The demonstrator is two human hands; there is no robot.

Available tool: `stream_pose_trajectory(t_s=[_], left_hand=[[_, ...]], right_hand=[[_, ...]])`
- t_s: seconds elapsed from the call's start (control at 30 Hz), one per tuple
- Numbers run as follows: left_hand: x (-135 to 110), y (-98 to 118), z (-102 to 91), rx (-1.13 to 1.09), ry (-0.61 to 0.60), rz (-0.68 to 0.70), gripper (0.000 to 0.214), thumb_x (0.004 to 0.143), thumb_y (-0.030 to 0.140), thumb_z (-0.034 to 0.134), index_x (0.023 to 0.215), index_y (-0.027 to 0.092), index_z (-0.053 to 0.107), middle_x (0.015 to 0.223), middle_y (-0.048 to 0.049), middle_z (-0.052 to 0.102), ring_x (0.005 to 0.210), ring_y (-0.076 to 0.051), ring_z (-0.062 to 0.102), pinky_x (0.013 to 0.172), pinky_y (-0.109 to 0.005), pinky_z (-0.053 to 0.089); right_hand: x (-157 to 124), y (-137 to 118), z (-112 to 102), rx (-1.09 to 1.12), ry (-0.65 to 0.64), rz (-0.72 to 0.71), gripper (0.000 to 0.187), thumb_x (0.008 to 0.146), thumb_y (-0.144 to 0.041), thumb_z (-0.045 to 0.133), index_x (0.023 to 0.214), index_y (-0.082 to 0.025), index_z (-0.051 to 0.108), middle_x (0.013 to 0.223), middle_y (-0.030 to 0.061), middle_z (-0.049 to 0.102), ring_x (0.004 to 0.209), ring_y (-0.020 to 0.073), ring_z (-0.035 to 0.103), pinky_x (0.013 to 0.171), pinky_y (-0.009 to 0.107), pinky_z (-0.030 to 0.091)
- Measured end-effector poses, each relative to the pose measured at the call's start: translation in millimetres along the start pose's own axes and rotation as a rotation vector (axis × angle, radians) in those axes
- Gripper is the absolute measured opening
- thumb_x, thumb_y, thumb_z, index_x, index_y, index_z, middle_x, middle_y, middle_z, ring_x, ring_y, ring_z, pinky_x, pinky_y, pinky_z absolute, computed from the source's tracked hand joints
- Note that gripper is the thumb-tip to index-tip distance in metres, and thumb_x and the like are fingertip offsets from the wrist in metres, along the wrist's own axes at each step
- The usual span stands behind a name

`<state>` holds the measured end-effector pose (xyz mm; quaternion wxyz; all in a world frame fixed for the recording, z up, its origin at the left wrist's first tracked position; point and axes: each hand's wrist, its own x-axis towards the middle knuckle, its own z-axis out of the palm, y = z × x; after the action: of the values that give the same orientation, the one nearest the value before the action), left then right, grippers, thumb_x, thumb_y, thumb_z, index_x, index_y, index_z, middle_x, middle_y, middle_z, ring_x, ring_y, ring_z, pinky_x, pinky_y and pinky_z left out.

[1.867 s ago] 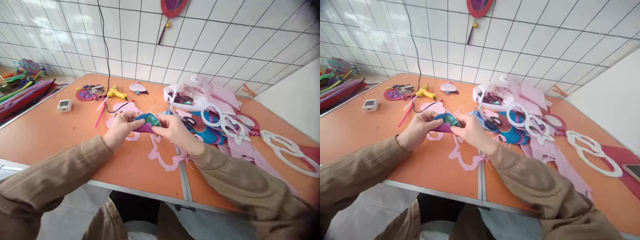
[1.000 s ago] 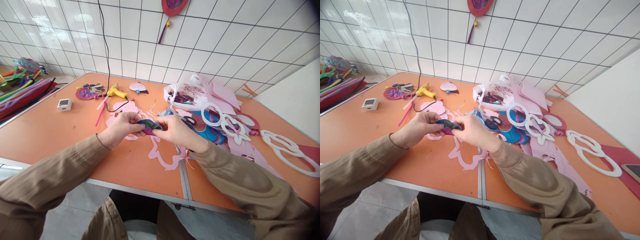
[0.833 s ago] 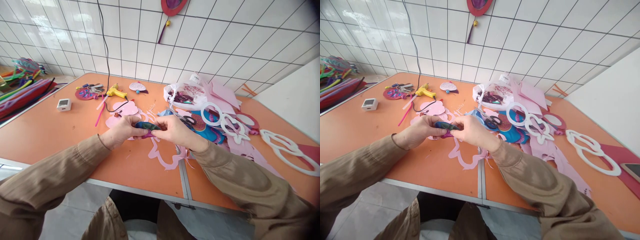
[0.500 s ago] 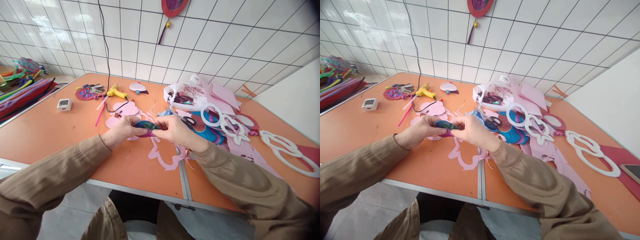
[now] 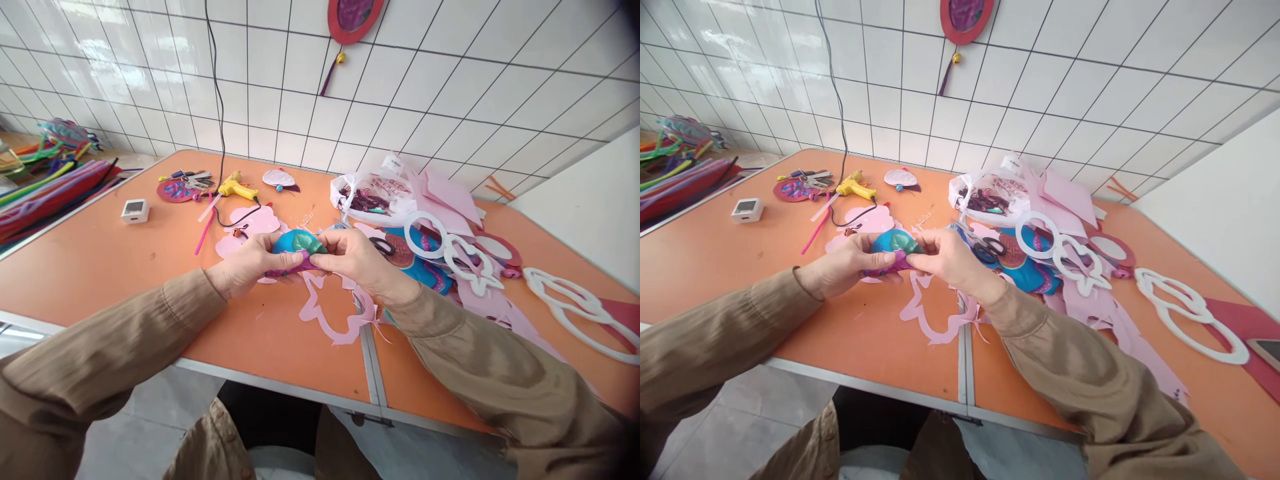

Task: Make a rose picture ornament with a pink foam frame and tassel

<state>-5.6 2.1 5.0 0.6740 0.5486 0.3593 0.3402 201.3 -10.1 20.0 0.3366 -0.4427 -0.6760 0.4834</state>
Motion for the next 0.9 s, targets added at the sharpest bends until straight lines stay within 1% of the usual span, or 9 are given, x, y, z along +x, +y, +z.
stream_pose_trajectory(t_s=[0.07,0.17,0.23,0.37,0.53,0.67,0.77,0.83,0.9], left_hand=[[0,0,0.1,-0.043,-0.003,-0.030,0.042,0.061,0.040,0.097,0.089,0.015,0.079,0.082,-0.0068,0.077,0.068,-0.015,0.070,0.067,-0.029,0.058],[-1,2,-1.3,0.000,0.035,0.025,0.035,0.062,0.037,0.096,0.080,0.014,0.078,0.072,-0.0040,0.073,0.064,-0.012,0.063,0.058,-0.022,0.051],[-1,4,-1.6,0.036,0.038,0.035,0.033,0.062,0.035,0.096,0.080,0.014,0.078,0.070,-0.0031,0.072,0.062,-0.011,0.061,0.055,-0.021,0.047],[-1,2,-0.5,0.070,0.027,0.024,0.031,0.063,0.035,0.094,0.081,0.015,0.080,0.067,-0.0021,0.071,0.059,-0.011,0.059,0.054,-0.022,0.045],[1,-4,-1.3,0.107,0.107,0.052,0.028,0.061,0.032,0.092,0.078,0.014,0.080,0.069,-0.0032,0.072,0.060,-0.011,0.060,0.055,-0.023,0.045],[2,-5,-1.8,0.100,0.130,0.065,0.025,0.062,0.032,0.090,0.072,0.013,0.077,0.064,-0.0027,0.070,0.055,-0.010,0.056,0.051,-0.023,0.041],[3,-3,-0.7,0.063,0.123,0.098,0.026,0.061,0.034,0.092,0.062,0.015,0.074,0.058,-0.0019,0.067,0.052,-0.010,0.054,0.050,-0.024,0.040],[2,-1,0.3,0.044,0.134,0.097,0.027,0.058,0.034,0.094,0.061,0.015,0.074,0.057,-0.0023,0.067,0.054,-0.011,0.057,0.052,-0.024,0.041],[1,0,1.0,0.033,0.151,0.100,0.027,0.057,0.033,0.095,0.062,0.016,0.076,0.058,-0.0024,0.068,0.055,-0.012,0.058,0.052,-0.024,0.042]], right_hand=[[1,2,0,-0.016,0.001,0.000,0.015,0.071,-0.030,0.072,0.071,-0.018,0.063,0.059,-0.0032,0.058,0.058,0.0101,0.050,0.056,0.025,0.039],[2,3,0,-0.034,0.012,-0.002,0.017,0.071,-0.031,0.071,0.067,-0.018,0.061,0.058,-0.0031,0.057,0.057,0.0100,0.050,0.056,0.025,0.038],[2,4,-1,-0.046,0.016,-0.001,0.018,0.071,-0.031,0.071,0.065,-0.018,0.059,0.058,-0.0028,0.058,0.057,0.0100,0.050,0.056,0.026,0.037],[2,4,0,-0.048,0.001,0.014,0.017,0.070,-0.030,0.070,0.067,-0.018,0.060,0.060,-0.0027,0.059,0.058,0.0101,0.051,0.056,0.025,0.038],[2,5,2,-0.042,-0.012,0.011,0.019,0.070,-0.030,0.073,0.065,-0.018,0.059,0.059,-0.0029,0.058,0.059,0.0107,0.053,0.057,0.026,0.040],[1,2,0,-0.064,-0.016,-0.001,0.032,0.076,-0.043,0.077,0.065,-0.019,0.059,0.060,-0.0011,0.060,0.059,0.0114,0.054,0.057,0.027,0.042],[-1,-9,-10,-0.117,0.071,-0.036,0.038,0.085,-0.052,0.070,0.068,-0.020,0.061,0.063,0.0023,0.064,0.061,0.0138,0.058,0.059,0.029,0.046],[-3,-18,-22,-0.217,0.167,-0.071,0.032,0.087,-0.047,0.068,0.071,-0.020,0.063,0.067,0.0044,0.068,0.063,0.0157,0.061,0.060,0.031,0.048],[-6,-23,-37,-0.400,0.268,-0.118,0.019,0.083,-0.035,0.070,0.073,-0.020,0.065,0.072,0.0043,0.070,0.066,0.0172,0.063,0.065,0.033,0.050]])
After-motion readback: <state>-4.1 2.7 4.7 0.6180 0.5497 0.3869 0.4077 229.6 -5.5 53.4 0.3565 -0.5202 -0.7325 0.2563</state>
